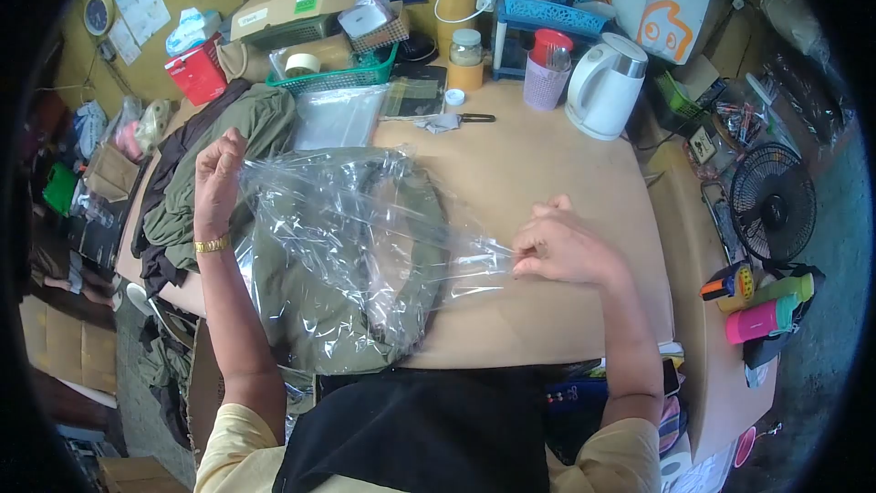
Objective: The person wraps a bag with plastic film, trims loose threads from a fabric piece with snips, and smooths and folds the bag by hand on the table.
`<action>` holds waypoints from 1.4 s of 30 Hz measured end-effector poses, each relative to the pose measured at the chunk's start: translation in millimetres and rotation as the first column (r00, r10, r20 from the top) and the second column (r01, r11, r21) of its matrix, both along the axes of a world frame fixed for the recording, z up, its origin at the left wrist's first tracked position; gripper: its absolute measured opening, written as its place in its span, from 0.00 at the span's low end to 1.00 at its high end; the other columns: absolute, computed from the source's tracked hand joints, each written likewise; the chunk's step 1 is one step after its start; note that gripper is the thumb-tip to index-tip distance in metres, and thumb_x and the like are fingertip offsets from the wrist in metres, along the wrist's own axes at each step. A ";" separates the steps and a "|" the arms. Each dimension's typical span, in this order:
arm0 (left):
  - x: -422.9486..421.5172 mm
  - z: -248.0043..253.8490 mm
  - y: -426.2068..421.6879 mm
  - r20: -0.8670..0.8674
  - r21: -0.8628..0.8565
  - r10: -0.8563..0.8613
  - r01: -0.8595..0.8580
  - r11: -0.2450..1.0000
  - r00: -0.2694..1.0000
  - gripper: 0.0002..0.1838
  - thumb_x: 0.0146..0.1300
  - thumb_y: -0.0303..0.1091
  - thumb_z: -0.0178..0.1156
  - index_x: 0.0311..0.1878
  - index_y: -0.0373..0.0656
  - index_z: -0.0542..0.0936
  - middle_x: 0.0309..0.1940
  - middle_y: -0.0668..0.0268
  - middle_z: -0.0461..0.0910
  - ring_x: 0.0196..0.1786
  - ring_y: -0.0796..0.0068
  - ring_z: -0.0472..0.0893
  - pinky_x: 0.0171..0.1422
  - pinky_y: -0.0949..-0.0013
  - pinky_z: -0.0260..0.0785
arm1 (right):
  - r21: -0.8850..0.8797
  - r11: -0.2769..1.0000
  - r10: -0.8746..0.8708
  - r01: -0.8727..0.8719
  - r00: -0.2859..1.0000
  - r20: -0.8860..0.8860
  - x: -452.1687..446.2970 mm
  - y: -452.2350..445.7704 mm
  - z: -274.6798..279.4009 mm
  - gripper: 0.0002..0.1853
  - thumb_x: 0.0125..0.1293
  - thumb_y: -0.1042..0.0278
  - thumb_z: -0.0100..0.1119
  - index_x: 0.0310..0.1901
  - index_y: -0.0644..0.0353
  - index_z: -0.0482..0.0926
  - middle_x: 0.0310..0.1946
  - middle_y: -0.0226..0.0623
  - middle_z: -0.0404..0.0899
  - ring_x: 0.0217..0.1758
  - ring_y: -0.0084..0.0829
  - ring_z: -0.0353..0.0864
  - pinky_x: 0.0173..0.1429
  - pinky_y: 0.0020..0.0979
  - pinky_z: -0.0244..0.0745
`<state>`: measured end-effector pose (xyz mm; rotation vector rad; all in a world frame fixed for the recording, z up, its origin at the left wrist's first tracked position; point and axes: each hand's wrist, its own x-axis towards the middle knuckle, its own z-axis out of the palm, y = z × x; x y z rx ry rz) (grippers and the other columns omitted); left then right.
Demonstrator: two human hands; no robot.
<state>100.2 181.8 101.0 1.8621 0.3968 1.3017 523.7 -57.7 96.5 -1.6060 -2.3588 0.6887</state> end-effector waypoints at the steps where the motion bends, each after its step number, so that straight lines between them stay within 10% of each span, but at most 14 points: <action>1: 0.2 0.3 -1.3 -0.013 -0.016 -0.012 0.012 1.000 1.000 0.23 0.65 0.50 0.68 0.25 0.44 0.72 0.29 0.74 0.65 0.34 0.79 0.61 0.41 0.75 0.52 | 0.096 0.995 -0.021 0.023 1.000 -0.024 2.9 0.9 -3.2 0.06 0.54 0.67 0.70 0.27 0.55 0.81 0.29 0.27 0.81 0.43 0.26 0.72 0.58 0.34 0.59; 3: -1.6 -3.1 0.8 0.007 -0.030 -0.001 0.001 1.000 1.000 0.23 0.64 0.49 0.69 0.25 0.44 0.71 0.29 0.75 0.64 0.34 0.80 0.60 0.40 0.75 0.50 | 0.190 0.980 -0.044 0.053 0.998 -0.051 13.7 2.2 -10.3 0.06 0.52 0.68 0.71 0.26 0.55 0.81 0.29 0.27 0.81 0.42 0.27 0.72 0.57 0.34 0.59; 5: -4.8 -7.3 4.9 0.030 -0.043 0.008 -0.007 0.999 1.000 0.23 0.64 0.49 0.69 0.24 0.45 0.70 0.29 0.75 0.63 0.34 0.80 0.59 0.40 0.76 0.49 | 0.144 0.988 0.059 0.063 0.703 -0.709 28.0 3.5 -13.7 0.09 0.47 0.69 0.75 0.25 0.55 0.80 0.27 0.27 0.80 0.38 0.26 0.72 0.57 0.34 0.58; 9: -5.3 -9.9 6.6 -0.057 -0.038 0.038 -0.041 0.998 0.998 0.22 0.63 0.45 0.70 0.24 0.45 0.68 0.29 0.76 0.62 0.34 0.81 0.58 0.39 0.76 0.48 | -0.045 0.988 -0.130 0.147 0.644 -0.754 26.0 -0.4 -0.4 0.11 0.46 0.69 0.77 0.25 0.55 0.80 0.27 0.27 0.79 0.36 0.24 0.73 0.54 0.32 0.61; 12: -4.0 -11.2 6.8 -0.062 -0.025 0.016 -0.018 1.000 0.998 0.21 0.63 0.43 0.69 0.24 0.45 0.68 0.29 0.76 0.62 0.34 0.81 0.58 0.39 0.76 0.48 | 0.335 0.931 -0.119 0.148 0.987 -0.104 17.2 7.3 9.5 0.10 0.50 0.71 0.76 0.26 0.57 0.79 0.27 0.27 0.78 0.34 0.19 0.73 0.46 0.27 0.64; 14: -3.6 -12.0 7.4 -0.054 -0.034 0.003 -0.005 0.999 0.999 0.21 0.63 0.42 0.69 0.25 0.45 0.69 0.29 0.76 0.62 0.34 0.81 0.58 0.40 0.76 0.48 | 0.201 0.921 -0.131 0.335 0.749 -0.649 24.2 9.2 0.4 0.08 0.55 0.71 0.74 0.28 0.58 0.80 0.25 0.24 0.76 0.33 0.15 0.72 0.38 0.23 0.63; 20: -2.5 -9.8 1.0 -0.085 -0.047 -0.008 0.004 0.999 0.996 0.20 0.63 0.41 0.69 0.26 0.44 0.69 0.30 0.75 0.64 0.35 0.81 0.60 0.40 0.75 0.50 | -0.070 0.819 -0.332 0.569 0.370 -0.868 36.5 12.8 -6.0 0.04 0.60 0.73 0.69 0.30 0.59 0.83 0.22 0.22 0.74 0.30 0.15 0.70 0.41 0.25 0.65; 21: -1.0 -8.7 -0.7 -0.095 -0.048 -0.004 -0.001 0.999 0.995 0.19 0.63 0.41 0.69 0.26 0.44 0.70 0.30 0.75 0.65 0.35 0.81 0.60 0.41 0.76 0.51 | -0.069 0.819 -0.331 0.569 0.371 -0.867 33.7 12.8 -0.5 0.04 0.60 0.73 0.69 0.30 0.59 0.83 0.22 0.22 0.74 0.30 0.15 0.70 0.41 0.25 0.65; 23: -2.6 -9.3 -1.7 -0.105 -0.050 0.002 -0.007 0.999 0.994 0.18 0.63 0.40 0.69 0.26 0.44 0.70 0.30 0.75 0.65 0.35 0.81 0.61 0.41 0.76 0.51 | 0.474 0.792 -0.234 0.384 0.909 -0.344 28.1 12.4 8.9 0.04 0.62 0.74 0.65 0.29 0.59 0.83 0.19 0.26 0.74 0.27 0.19 0.71 0.51 0.30 0.65; 28: 2.4 -4.1 -9.2 -0.334 0.003 0.188 -0.199 0.980 0.924 0.15 0.63 0.42 0.68 0.31 0.42 0.76 0.30 0.72 0.69 0.38 0.77 0.68 0.50 0.70 0.59 | 0.419 0.782 -0.295 0.461 0.866 -0.403 19.7 21.5 -15.1 0.04 0.60 0.70 0.68 0.29 0.58 0.83 0.17 0.28 0.72 0.25 0.24 0.71 0.58 0.34 0.60; 33: 91.4 35.0 -102.9 -0.353 0.673 0.727 -0.380 0.635 0.589 0.42 0.52 0.59 0.71 0.68 0.50 0.72 0.68 0.56 0.70 0.74 0.53 0.63 0.77 0.38 0.42 | 0.534 0.767 -0.169 0.355 0.915 -0.366 -42.4 33.4 -4.6 0.05 0.58 0.69 0.70 0.27 0.55 0.84 0.16 0.27 0.72 0.25 0.27 0.71 0.57 0.36 0.60; 35: 131.5 38.7 -145.6 -0.468 0.628 0.558 -0.186 0.756 0.685 0.53 0.48 0.65 0.72 0.73 0.45 0.66 0.66 0.53 0.73 0.69 0.47 0.71 0.79 0.35 0.39 | 0.576 0.801 -0.040 0.164 0.974 -0.222 -61.8 38.2 5.2 0.06 0.58 0.68 0.70 0.26 0.54 0.84 0.17 0.26 0.72 0.26 0.28 0.71 0.56 0.35 0.61; 39: 164.5 -1.7 -151.4 -0.631 0.555 0.444 -0.030 0.831 0.636 0.21 0.52 0.43 0.74 0.48 0.45 0.84 0.37 0.64 0.85 0.48 0.58 0.83 0.76 0.41 0.51 | 0.579 0.808 0.087 0.113 0.948 -0.306 -65.8 42.6 21.6 0.07 0.58 0.67 0.71 0.24 0.54 0.83 0.16 0.26 0.71 0.26 0.26 0.69 0.55 0.34 0.62; 42: 165.1 -18.8 -147.6 -0.582 0.496 0.369 -0.044 0.867 0.725 0.08 0.52 0.33 0.73 0.34 0.45 0.84 0.23 0.67 0.81 0.41 0.64 0.83 0.72 0.49 0.58 | 0.405 0.841 0.166 0.358 0.542 -0.824 -25.9 50.4 11.7 0.10 0.56 0.64 0.74 0.34 0.58 0.82 0.23 0.24 0.73 0.30 0.20 0.69 0.50 0.29 0.63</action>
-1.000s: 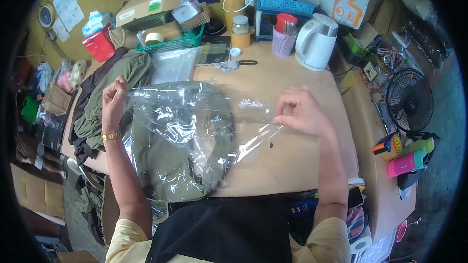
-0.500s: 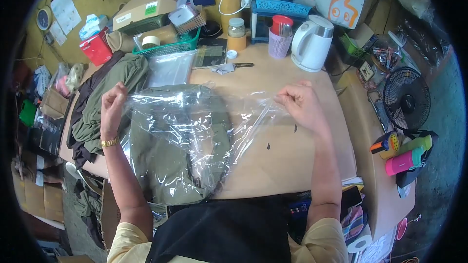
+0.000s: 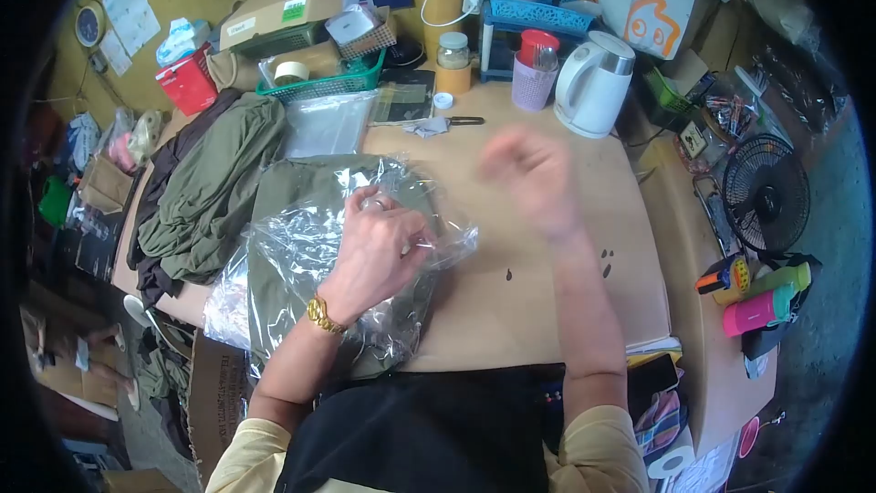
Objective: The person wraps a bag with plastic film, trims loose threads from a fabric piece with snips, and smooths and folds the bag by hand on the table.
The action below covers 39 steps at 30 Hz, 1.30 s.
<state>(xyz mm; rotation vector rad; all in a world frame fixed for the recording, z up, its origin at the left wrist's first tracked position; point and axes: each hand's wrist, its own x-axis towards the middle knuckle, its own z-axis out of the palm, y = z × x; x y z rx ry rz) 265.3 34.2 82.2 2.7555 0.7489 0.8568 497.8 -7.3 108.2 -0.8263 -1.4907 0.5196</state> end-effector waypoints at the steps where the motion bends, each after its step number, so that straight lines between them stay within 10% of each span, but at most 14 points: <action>1: -2.4 -4.3 1.8 0.038 -0.085 -0.022 0.026 0.996 0.999 0.08 0.51 0.33 0.73 0.32 0.46 0.84 0.22 0.67 0.80 0.41 0.64 0.82 0.70 0.52 0.59 | -0.012 0.995 0.086 -0.100 0.911 -0.404 15.7 1.1 -5.9 0.14 0.56 0.64 0.75 0.37 0.60 0.81 0.29 0.24 0.75 0.33 0.19 0.70 0.48 0.26 0.63; 4: -4.7 4.7 -0.1 0.104 -0.174 -0.008 0.026 0.984 0.994 0.08 0.53 0.35 0.73 0.29 0.45 0.83 0.21 0.65 0.80 0.37 0.65 0.81 0.62 0.57 0.65 | 0.074 0.984 0.179 -0.165 0.945 -0.274 36.5 0.0 -11.1 0.22 0.56 0.65 0.76 0.47 0.61 0.75 0.40 0.28 0.76 0.40 0.21 0.74 0.47 0.25 0.66; 6: -6.9 14.8 -2.5 0.124 -0.181 0.024 -0.001 0.983 0.992 0.09 0.54 0.35 0.73 0.28 0.44 0.83 0.22 0.65 0.81 0.34 0.66 0.80 0.56 0.60 0.69 | -0.039 0.999 0.014 -0.009 0.993 0.117 1.7 -14.0 -10.9 0.27 0.55 0.70 0.76 0.52 0.60 0.70 0.44 0.32 0.77 0.46 0.24 0.76 0.51 0.29 0.70; 11: -10.6 29.0 -2.9 0.035 -0.497 -0.039 0.051 0.866 0.999 0.12 0.65 0.40 0.67 0.37 0.40 0.85 0.17 0.62 0.75 0.19 0.66 0.73 0.27 0.65 0.67 | -0.407 0.912 0.034 0.055 0.977 0.209 -41.1 -17.9 -32.4 0.30 0.54 0.81 0.72 0.55 0.60 0.66 0.40 0.33 0.77 0.47 0.24 0.78 0.54 0.30 0.73; 20: -17.4 14.2 4.0 0.546 -0.680 -0.123 0.523 0.513 0.829 0.23 0.77 0.39 0.55 0.71 0.46 0.73 0.37 0.74 0.84 0.33 0.85 0.75 0.36 0.76 0.69 | -0.469 0.881 0.058 0.064 0.969 0.242 -44.6 -12.7 -40.3 0.28 0.55 0.85 0.68 0.56 0.60 0.66 0.35 0.32 0.80 0.41 0.26 0.80 0.50 0.29 0.75; 25: -13.7 12.0 4.6 0.439 -0.517 -0.188 0.419 0.746 0.878 0.32 0.74 0.31 0.56 0.78 0.49 0.61 0.39 0.67 0.82 0.33 0.80 0.78 0.45 0.72 0.73 | -0.207 0.975 0.000 0.075 0.940 0.341 -47.3 -23.5 -23.1 0.42 0.49 0.78 0.77 0.65 0.54 0.65 0.38 0.30 0.81 0.48 0.27 0.77 0.62 0.35 0.69; 27: -13.6 15.4 -1.6 0.443 -0.501 -0.184 0.413 0.761 0.877 0.33 0.72 0.31 0.59 0.78 0.49 0.61 0.39 0.67 0.82 0.31 0.80 0.77 0.41 0.73 0.72 | -0.114 0.990 0.085 -0.087 0.996 -0.027 -54.5 -22.9 -16.4 0.39 0.45 0.71 0.81 0.62 0.54 0.73 0.37 0.27 0.81 0.50 0.29 0.75 0.64 0.37 0.64; 28: -15.9 23.4 -6.5 0.411 -0.550 -0.133 0.361 0.753 0.902 0.34 0.70 0.32 0.62 0.77 0.48 0.62 0.38 0.67 0.81 0.30 0.80 0.78 0.39 0.74 0.71 | -0.116 0.989 0.084 -0.087 0.996 -0.029 -50.7 -23.7 -12.0 0.39 0.45 0.71 0.81 0.62 0.54 0.73 0.37 0.27 0.81 0.50 0.29 0.75 0.64 0.37 0.64; 30: -20.0 33.6 -9.8 0.420 -0.566 -0.024 0.283 0.775 0.907 0.27 0.61 0.40 0.72 0.62 0.45 0.76 0.27 0.66 0.80 0.27 0.77 0.79 0.37 0.70 0.70 | -0.184 0.983 0.072 0.025 0.863 0.500 -32.1 -23.8 -2.7 0.22 0.44 0.68 0.82 0.42 0.57 0.83 0.35 0.28 0.83 0.45 0.30 0.74 0.59 0.35 0.64; 33: -66.9 57.1 13.2 -0.042 -0.272 -0.125 0.109 0.956 0.991 0.22 0.52 0.43 0.78 0.46 0.43 0.84 0.22 0.70 0.77 0.23 0.78 0.73 0.39 0.69 0.65 | -0.144 0.984 0.162 -0.107 0.869 0.468 -7.0 -24.3 1.7 0.14 0.44 0.65 0.82 0.26 0.57 0.82 0.29 0.27 0.82 0.39 0.28 0.71 0.54 0.34 0.63; 39: -155.2 32.3 93.7 0.007 -0.326 0.015 -0.012 0.945 1.000 0.18 0.44 0.42 0.80 0.23 0.42 0.81 0.14 0.67 0.74 0.20 0.72 0.72 0.34 0.66 0.62 | -0.260 0.877 0.426 -0.403 0.904 0.037 55.2 -37.8 -18.3 0.13 0.46 0.66 0.79 0.23 0.56 0.80 0.22 0.25 0.78 0.35 0.28 0.70 0.48 0.33 0.61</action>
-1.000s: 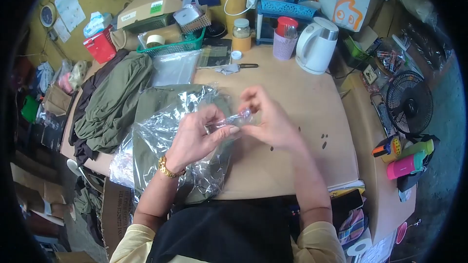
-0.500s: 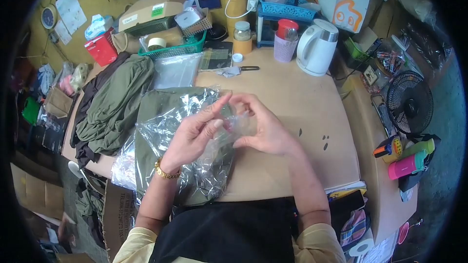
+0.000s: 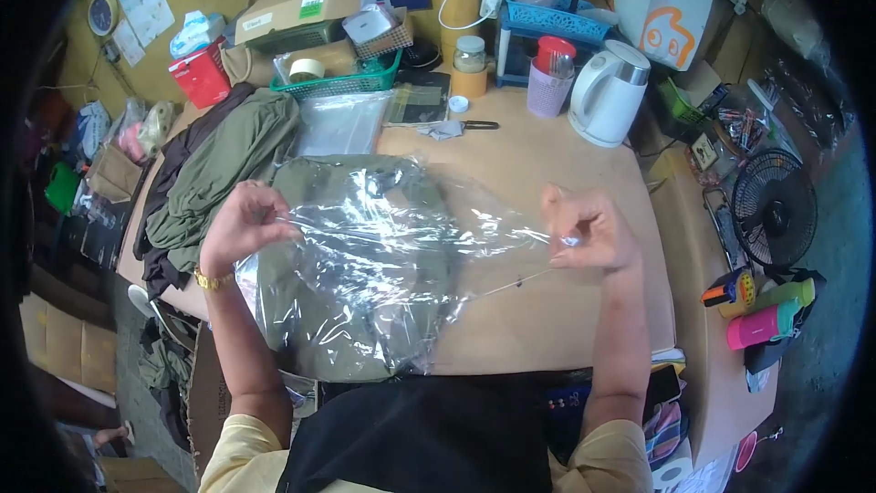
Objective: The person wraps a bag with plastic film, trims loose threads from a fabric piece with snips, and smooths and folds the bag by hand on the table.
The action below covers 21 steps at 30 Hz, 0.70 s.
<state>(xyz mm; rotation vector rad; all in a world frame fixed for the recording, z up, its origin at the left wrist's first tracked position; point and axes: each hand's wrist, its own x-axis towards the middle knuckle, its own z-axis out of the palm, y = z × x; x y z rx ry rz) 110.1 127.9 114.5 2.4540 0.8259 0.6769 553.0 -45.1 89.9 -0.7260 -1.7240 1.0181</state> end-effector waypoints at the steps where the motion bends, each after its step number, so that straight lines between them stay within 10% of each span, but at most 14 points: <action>1: -6.5 -0.7 2.4 0.039 -0.042 0.054 -0.053 0.998 0.998 0.17 0.46 0.39 0.79 0.22 0.41 0.78 0.14 0.69 0.70 0.24 0.75 0.71 0.36 0.68 0.60 | 0.002 1.000 0.005 -0.005 1.000 -0.002 2.9 -2.4 2.5 0.13 0.46 0.66 0.79 0.23 0.56 0.80 0.22 0.25 0.78 0.35 0.28 0.70 0.48 0.33 0.61; 7: -33.8 5.2 17.5 0.242 -0.095 0.030 -0.007 0.995 0.970 0.17 0.55 0.38 0.73 0.24 0.39 0.75 0.27 0.70 0.71 0.39 0.74 0.72 0.47 0.70 0.61 | 0.258 0.911 -0.408 0.322 0.794 0.451 16.1 -15.0 18.0 0.13 0.48 0.65 0.78 0.23 0.58 0.79 0.24 0.26 0.76 0.36 0.26 0.68 0.45 0.29 0.60; 14: -23.1 7.7 24.0 0.211 0.239 0.208 -0.256 0.937 0.955 0.16 0.63 0.41 0.68 0.32 0.38 0.76 0.49 0.61 0.77 0.52 0.67 0.76 0.61 0.64 0.65 | 0.189 0.880 -0.405 0.435 0.897 -0.179 11.4 -2.4 -14.0 0.11 0.54 0.66 0.73 0.27 0.58 0.78 0.38 0.35 0.75 0.43 0.29 0.71 0.53 0.34 0.64; 18: 30.3 -4.8 20.6 0.745 -0.144 0.123 -0.022 0.989 0.656 0.12 0.78 0.40 0.52 0.44 0.41 0.76 0.44 0.64 0.77 0.51 0.69 0.77 0.68 0.61 0.64 | 0.031 0.944 -0.181 0.329 0.593 -0.784 -16.1 15.9 -39.7 0.07 0.64 0.64 0.66 0.39 0.52 0.78 0.32 0.30 0.73 0.38 0.26 0.72 0.50 0.33 0.70; 20: 54.4 -4.0 12.3 0.975 -0.202 0.210 0.690 0.695 0.074 0.14 0.78 0.42 0.52 0.39 0.43 0.76 0.30 0.72 0.71 0.34 0.78 0.74 0.52 0.68 0.72 | -0.008 0.985 -0.104 0.171 0.562 -0.820 -26.3 23.5 -45.6 0.07 0.66 0.65 0.64 0.42 0.52 0.77 0.29 0.26 0.71 0.33 0.21 0.70 0.44 0.28 0.69; 21: 62.2 -4.2 8.2 0.963 -0.269 0.208 0.656 0.705 0.172 0.07 0.75 0.38 0.55 0.44 0.45 0.73 0.27 0.76 0.67 0.27 0.84 0.66 0.37 0.75 0.62 | -0.039 0.999 -0.037 0.007 0.519 -0.854 -35.3 26.8 -43.5 0.07 0.68 0.65 0.63 0.44 0.53 0.76 0.25 0.21 0.69 0.28 0.17 0.68 0.38 0.24 0.68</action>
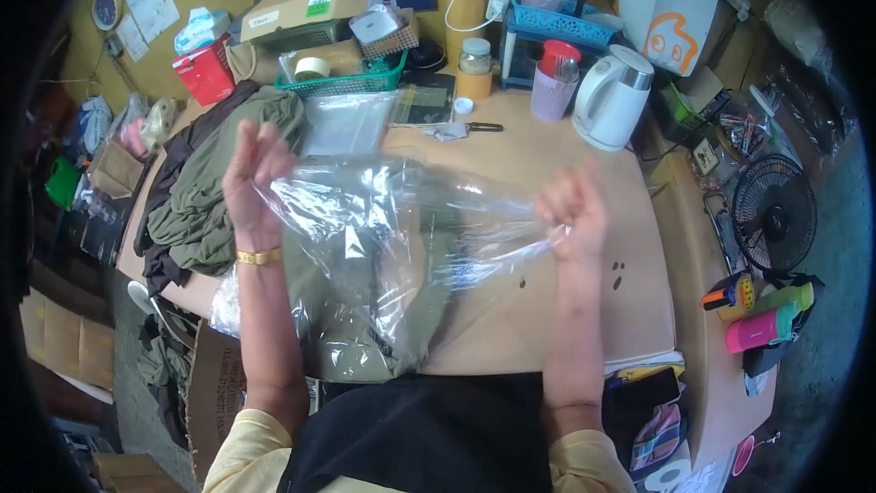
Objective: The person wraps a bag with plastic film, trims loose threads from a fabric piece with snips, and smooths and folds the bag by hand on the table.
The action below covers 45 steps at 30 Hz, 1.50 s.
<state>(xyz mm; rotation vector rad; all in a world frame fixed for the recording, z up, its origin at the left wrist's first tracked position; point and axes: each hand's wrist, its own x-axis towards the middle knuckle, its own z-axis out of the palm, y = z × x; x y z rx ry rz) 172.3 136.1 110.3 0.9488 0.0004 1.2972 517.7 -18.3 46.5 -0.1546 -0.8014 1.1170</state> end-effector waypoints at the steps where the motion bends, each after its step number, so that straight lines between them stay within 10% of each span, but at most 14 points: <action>1: 8.7 -0.5 -6.3 -0.104 0.004 0.013 -0.013 1.000 0.995 0.08 0.72 0.33 0.58 0.49 0.47 0.69 0.24 0.80 0.62 0.19 0.89 0.58 0.21 0.81 0.52 | -0.001 1.000 -0.001 0.001 1.000 0.000 -11.6 0.2 4.1 0.07 0.68 0.65 0.63 0.44 0.53 0.76 0.25 0.21 0.69 0.28 0.17 0.68 0.38 0.24 0.68; 3: 41.7 4.9 -38.8 -0.465 0.243 0.233 -0.129 0.961 0.854 0.27 0.65 0.21 0.61 0.64 0.47 0.65 0.22 0.81 0.65 0.22 0.92 0.62 0.23 0.82 0.52 | -0.233 0.822 -0.296 0.520 0.739 0.606 -51.6 0.1 26.9 0.06 0.69 0.69 0.64 0.45 0.55 0.79 0.21 0.13 0.63 0.22 0.09 0.59 0.29 0.18 0.58; 5: 70.1 -4.1 -57.4 -0.645 0.388 0.284 -0.017 0.922 0.710 0.38 0.59 0.17 0.59 0.72 0.47 0.60 0.23 0.77 0.70 0.25 0.88 0.68 0.29 0.80 0.60 | -0.095 0.807 -0.317 0.583 0.564 0.763 -85.5 4.8 27.3 0.09 0.65 0.72 0.68 0.46 0.59 0.82 0.22 0.12 0.60 0.25 0.08 0.55 0.29 0.18 0.53; 13: 102.0 -32.8 -80.1 -0.694 0.478 0.388 -0.014 0.878 0.606 0.41 0.58 0.18 0.57 0.76 0.46 0.55 0.24 0.61 0.75 0.27 0.64 0.75 0.45 0.59 0.71 | -0.081 0.849 -0.315 0.522 0.624 0.715 -118.7 14.4 16.2 0.05 0.65 0.73 0.70 0.37 0.63 0.82 0.26 0.19 0.77 0.28 0.10 0.68 0.33 0.16 0.61; 15: 89.5 -29.1 -80.5 -0.607 0.793 0.751 0.132 0.595 0.260 0.28 0.62 0.24 0.60 0.66 0.41 0.68 0.31 0.59 0.81 0.39 0.62 0.81 0.57 0.60 0.66 | -0.077 0.806 -0.356 0.586 0.585 0.729 -116.0 9.3 23.0 0.04 0.66 0.76 0.67 0.36 0.63 0.81 0.25 0.21 0.76 0.27 0.11 0.68 0.32 0.19 0.64; 17: 77.6 -30.4 -83.6 -0.598 0.801 0.775 0.181 0.570 0.204 0.20 0.64 0.26 0.59 0.59 0.41 0.72 0.29 0.58 0.79 0.39 0.57 0.79 0.57 0.58 0.64 | -0.070 0.757 -0.395 0.650 0.541 0.743 -104.0 8.6 19.7 0.03 0.67 0.79 0.65 0.35 0.64 0.80 0.24 0.22 0.76 0.27 0.12 0.69 0.31 0.22 0.66; 21: 79.4 -41.3 -93.7 -0.606 0.795 0.782 0.167 0.584 0.149 0.03 0.66 0.26 0.56 0.41 0.41 0.77 0.27 0.57 0.76 0.38 0.54 0.76 0.54 0.55 0.61 | 0.068 0.595 -0.469 0.801 0.278 0.839 -97.0 10.6 5.6 0.03 0.69 0.79 0.61 0.42 0.63 0.77 0.32 0.33 0.80 0.31 0.22 0.77 0.33 0.29 0.72; 26: 91.4 -49.7 -95.7 -0.598 0.801 0.777 0.132 0.584 0.196 0.08 0.63 0.25 0.57 0.46 0.40 0.74 0.29 0.56 0.77 0.39 0.53 0.77 0.55 0.52 0.60 | 0.572 0.480 -0.716 0.665 -0.079 0.693 -133.1 2.5 13.6 0.11 0.71 0.77 0.53 0.54 0.61 0.74 0.38 0.52 0.81 0.38 0.54 0.83 0.37 0.45 0.77; 29: 89.2 -43.5 -105.4 -0.569 0.821 0.798 0.074 0.567 0.199 0.13 0.60 0.23 0.56 0.49 0.41 0.72 0.30 0.58 0.76 0.41 0.53 0.77 0.62 0.48 0.60 | 0.479 0.579 -0.448 0.660 -0.233 0.863 -113.4 13.4 2.0 0.11 0.73 0.74 0.51 0.54 0.61 0.72 0.32 0.53 0.82 0.35 0.54 0.84 0.36 0.48 0.77; 31: 84.1 -46.8 -107.3 -0.448 0.885 0.849 0.000 0.466 0.279 0.12 0.58 0.21 0.56 0.45 0.44 0.74 0.34 0.59 0.75 0.45 0.54 0.77 0.68 0.40 0.55 | 0.463 0.584 -0.421 0.667 -0.239 0.875 -107.6 16.9 5.2 0.10 0.75 0.70 0.49 0.54 0.60 0.71 0.28 0.54 0.82 0.33 0.57 0.84 0.34 0.51 0.75; 38: 87.5 -80.3 -110.8 -0.212 0.958 0.970 0.173 0.230 -0.115 0.21 0.58 0.26 0.58 0.53 0.57 0.84 0.42 0.64 0.73 0.51 0.61 0.76 0.77 0.30 0.40 | 0.033 0.764 -0.015 0.645 -0.034 0.999 -98.4 20.6 7.5 0.26 0.78 0.43 0.42 0.55 0.62 0.69 0.37 0.58 0.82 0.45 0.57 0.83 0.49 0.53 0.74; 45: 96.4 -93.7 -94.8 -0.141 0.974 0.981 -0.160 0.162 0.133 0.10 0.47 0.28 0.70 0.35 0.53 0.87 0.36 0.68 0.74 0.45 0.66 0.76 0.74 0.41 0.48 | -0.454 0.839 0.343 0.300 0.356 0.869 -78.7 27.2 -5.7 0.44 0.71 0.23 0.30 0.57 0.63 0.69 0.46 0.45 0.78 0.52 0.33 0.77 0.49 0.37 0.78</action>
